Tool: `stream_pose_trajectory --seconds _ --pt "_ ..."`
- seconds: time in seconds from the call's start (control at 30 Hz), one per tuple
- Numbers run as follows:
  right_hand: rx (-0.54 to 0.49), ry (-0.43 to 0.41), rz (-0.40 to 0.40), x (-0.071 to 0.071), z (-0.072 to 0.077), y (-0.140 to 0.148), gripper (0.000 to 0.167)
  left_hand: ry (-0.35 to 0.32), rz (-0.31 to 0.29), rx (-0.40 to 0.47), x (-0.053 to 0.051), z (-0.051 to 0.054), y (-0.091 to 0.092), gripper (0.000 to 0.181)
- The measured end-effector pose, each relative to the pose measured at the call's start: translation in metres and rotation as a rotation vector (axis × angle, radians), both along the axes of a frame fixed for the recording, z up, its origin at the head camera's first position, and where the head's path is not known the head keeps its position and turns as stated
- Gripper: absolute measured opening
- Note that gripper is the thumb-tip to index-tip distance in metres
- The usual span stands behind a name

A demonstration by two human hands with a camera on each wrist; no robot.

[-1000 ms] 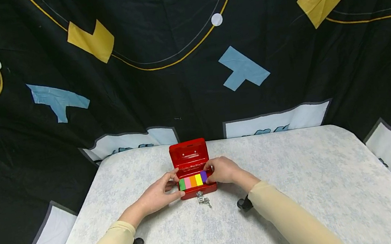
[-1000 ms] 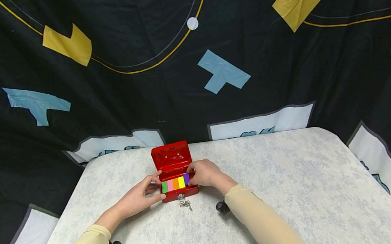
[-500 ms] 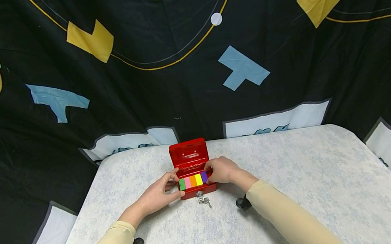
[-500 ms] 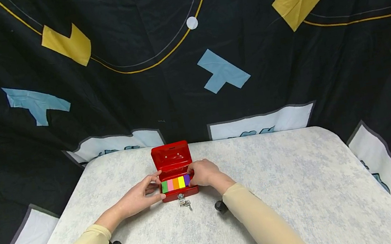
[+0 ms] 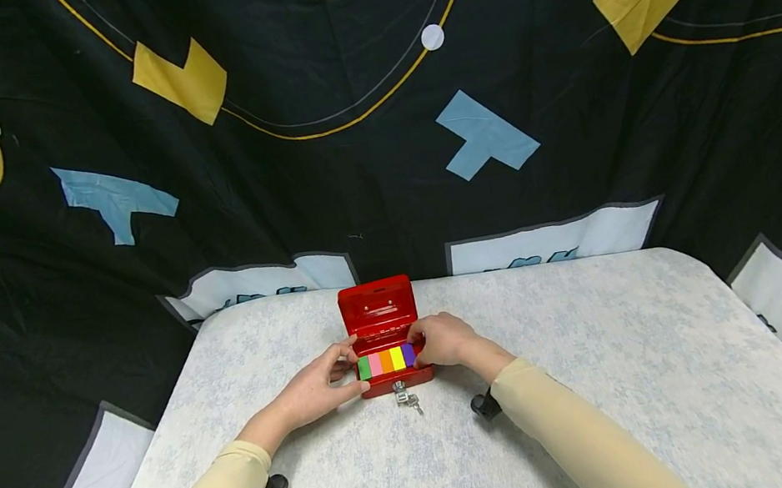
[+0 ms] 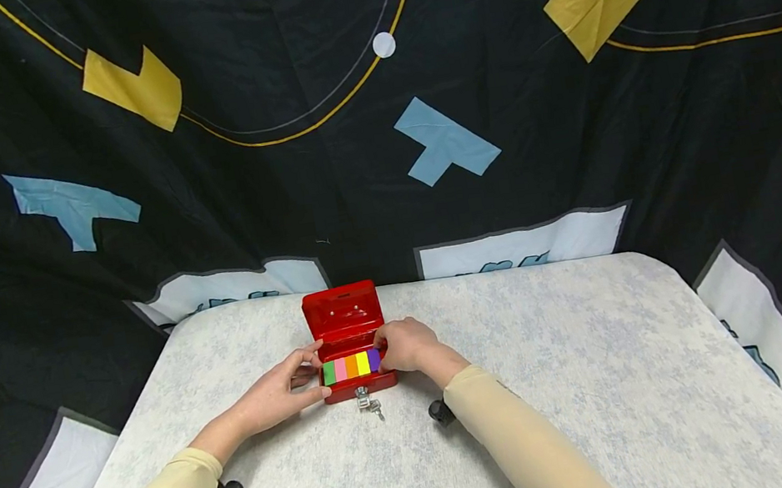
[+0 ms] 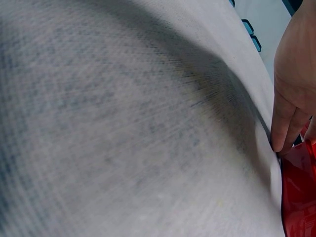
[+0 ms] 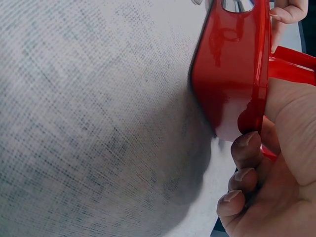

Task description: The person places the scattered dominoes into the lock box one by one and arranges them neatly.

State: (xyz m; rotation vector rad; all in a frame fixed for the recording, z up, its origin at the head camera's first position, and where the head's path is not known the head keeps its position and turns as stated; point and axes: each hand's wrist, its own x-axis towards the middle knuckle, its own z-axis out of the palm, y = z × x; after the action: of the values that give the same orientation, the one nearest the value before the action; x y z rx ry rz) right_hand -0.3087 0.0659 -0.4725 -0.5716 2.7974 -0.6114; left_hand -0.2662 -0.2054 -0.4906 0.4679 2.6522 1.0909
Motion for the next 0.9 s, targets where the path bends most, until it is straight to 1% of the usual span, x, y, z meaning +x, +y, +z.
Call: stream_pose_trajectory --seconds 0.23,0.47,0.67,0.9 --pt "-0.017 0.003 0.002 0.0006 0.0003 -0.0001 0.032 -0.003 0.005 0.001 0.0013 0.0012 0.0002 0.045" --pt "-0.019 0.007 0.008 0.0003 0.0003 0.0002 0.032 0.006 -0.006 0.002 0.0013 0.0002 -0.0002 0.045" --pt "-0.021 0.000 0.002 0.0002 -0.0004 0.0006 0.035 -0.003 0.008 0.002 0.0013 0.0005 0.0001 0.045" --pt "-0.018 0.008 0.010 0.0002 -0.0006 0.0012 0.035 0.001 0.007 0.004 0.0019 0.0013 -0.0004 0.044"
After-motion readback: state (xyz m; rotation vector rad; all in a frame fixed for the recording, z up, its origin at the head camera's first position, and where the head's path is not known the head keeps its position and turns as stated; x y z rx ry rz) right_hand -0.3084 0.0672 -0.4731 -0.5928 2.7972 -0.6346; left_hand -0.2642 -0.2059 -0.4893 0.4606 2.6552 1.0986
